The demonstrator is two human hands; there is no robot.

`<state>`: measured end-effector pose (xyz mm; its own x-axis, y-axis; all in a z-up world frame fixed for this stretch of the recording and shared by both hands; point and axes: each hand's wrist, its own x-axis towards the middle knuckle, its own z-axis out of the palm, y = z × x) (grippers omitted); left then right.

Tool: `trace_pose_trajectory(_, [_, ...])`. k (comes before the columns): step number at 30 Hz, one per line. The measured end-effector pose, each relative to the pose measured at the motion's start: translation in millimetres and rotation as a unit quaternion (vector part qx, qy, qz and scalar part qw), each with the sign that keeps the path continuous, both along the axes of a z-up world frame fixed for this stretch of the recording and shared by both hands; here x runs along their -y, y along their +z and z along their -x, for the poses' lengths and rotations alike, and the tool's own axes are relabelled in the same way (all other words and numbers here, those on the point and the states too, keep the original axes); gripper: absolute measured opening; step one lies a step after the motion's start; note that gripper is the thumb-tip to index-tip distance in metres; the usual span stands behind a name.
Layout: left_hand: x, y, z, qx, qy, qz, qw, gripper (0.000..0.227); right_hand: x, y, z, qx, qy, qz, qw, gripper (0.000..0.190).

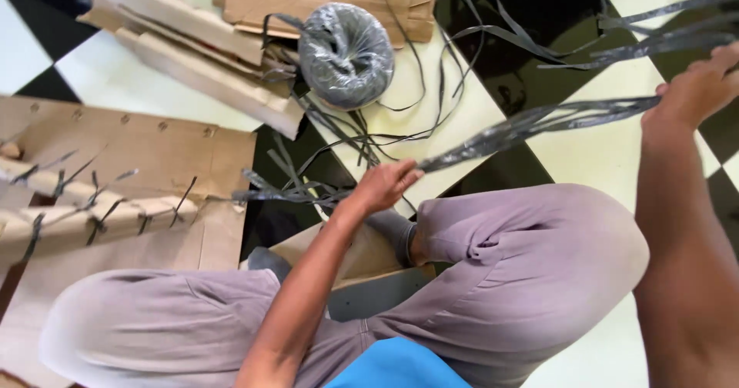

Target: Cutting black plastic straps from a roll and tying them onto a cardboard frame

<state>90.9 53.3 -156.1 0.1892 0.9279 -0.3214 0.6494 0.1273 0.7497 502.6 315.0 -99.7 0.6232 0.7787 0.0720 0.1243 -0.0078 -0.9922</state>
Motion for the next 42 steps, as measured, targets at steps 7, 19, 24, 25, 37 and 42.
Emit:
trace_pose_trajectory(7, [13,-79,-45,-0.064,-0.064,0.054,0.994,0.024,71,-171,-57,0.053,0.075,0.273,0.958,0.038])
trace_pose_trajectory(19, [-40,-46,-46,-0.045,-0.053,0.056,0.996,0.026,167,-119,181,0.522,0.539,-0.021,0.661,0.101])
trace_pose_trajectory(24, [-31,-44,-28,-0.056,-0.074,0.095,0.991,0.029,162,-184,160,0.595,0.49,-0.053,0.635,0.016])
trace_pose_trajectory(25, [-26,-46,-18,-0.056,-0.071,0.095,0.991,0.029,156,-195,149,0.594,0.492,-0.054,0.634,0.016])
trace_pose_trajectory(37, [16,-106,14,-0.11,-0.076,0.217,0.967,0.037,101,-231,128,0.685,0.562,0.2,0.419,0.058])
trace_pose_trajectory(42, [31,-121,-11,-0.115,-0.066,0.173,0.976,0.031,90,-122,225,0.447,0.658,0.242,0.555,0.042])
